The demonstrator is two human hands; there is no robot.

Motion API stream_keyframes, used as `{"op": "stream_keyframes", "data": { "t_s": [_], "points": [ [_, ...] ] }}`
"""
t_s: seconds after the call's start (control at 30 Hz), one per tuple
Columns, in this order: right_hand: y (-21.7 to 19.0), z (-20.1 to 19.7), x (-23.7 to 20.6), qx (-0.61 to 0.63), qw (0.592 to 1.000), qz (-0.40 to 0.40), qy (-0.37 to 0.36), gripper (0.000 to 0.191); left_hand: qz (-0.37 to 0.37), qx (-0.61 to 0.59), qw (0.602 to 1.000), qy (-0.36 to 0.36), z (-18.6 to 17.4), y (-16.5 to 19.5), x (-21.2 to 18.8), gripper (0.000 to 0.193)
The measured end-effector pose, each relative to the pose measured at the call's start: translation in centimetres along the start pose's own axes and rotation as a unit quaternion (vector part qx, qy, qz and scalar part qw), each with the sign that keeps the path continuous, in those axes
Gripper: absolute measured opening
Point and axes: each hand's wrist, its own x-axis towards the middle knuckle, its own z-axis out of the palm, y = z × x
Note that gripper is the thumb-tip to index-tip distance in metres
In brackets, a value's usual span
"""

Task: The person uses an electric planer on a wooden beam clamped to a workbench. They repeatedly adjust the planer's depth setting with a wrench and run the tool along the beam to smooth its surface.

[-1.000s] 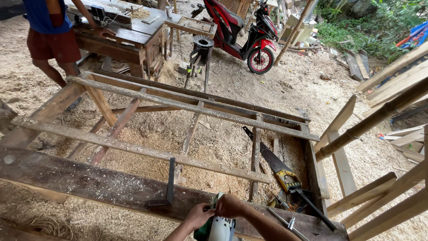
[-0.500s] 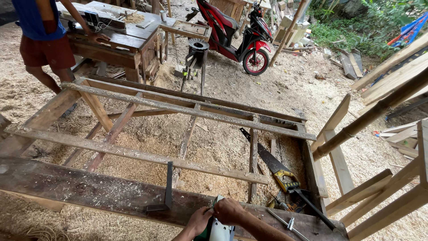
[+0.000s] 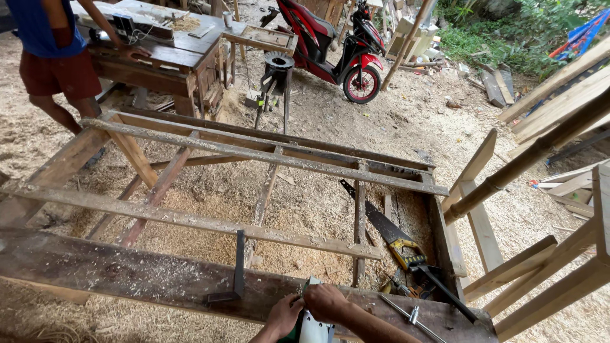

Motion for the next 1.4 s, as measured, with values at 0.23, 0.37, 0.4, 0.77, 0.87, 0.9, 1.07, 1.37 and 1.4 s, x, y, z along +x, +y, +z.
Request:
{"op": "stream_keyframes", "data": {
  "t_s": [0.23,0.37,0.4,0.77,0.87,0.9,1.07,1.37,1.4],
  "points": [
    [1.4,2.1,1.3,-0.097,0.994,-0.047,-0.020,0.013,-0.017,0.023,0.999,-0.027,0.2,-0.1,0.5,0.050],
    [1.1,1.8,1.4,-0.159,0.984,-0.076,-0.023,0.015,-0.018,0.027,0.999,-0.023,0.3,0.0,0.2,0.052],
    [1.0,1.4,1.3,-0.106,0.993,-0.033,-0.041,0.018,-0.012,0.024,0.999,-0.020,0.2,0.1,0.2,0.052],
    [-0.7,-2.6,-1.3,0.098,0.989,0.076,0.082,0.043,-0.043,-0.027,0.999,0.008,0.9,0.5,0.3,0.051],
    [0.0,-1.7,-3.5,0.087,0.991,0.072,0.072,0.038,-0.044,0.007,0.999,-0.007,2.0,0.5,0.1,0.052],
    [0.1,-1.2,-4.2,0.081,0.992,0.067,0.068,0.037,-0.043,0.013,0.999,-0.001,2.5,0.6,0.1,0.053],
    [0.7,-0.2,-4.8,0.042,0.997,-0.003,0.062,0.023,-0.023,0.004,0.999,-0.030,3.2,1.2,-0.6,0.054],
    [0.5,0.4,-5.4,0.149,0.982,0.069,0.092,0.020,-0.023,0.013,1.000,-0.011,3.0,0.7,-0.5,0.054],
    [0.3,0.7,-5.6,0.173,0.974,0.083,0.117,0.019,-0.020,0.012,1.000,-0.009,3.1,0.7,-0.5,0.055]
  ]
}}
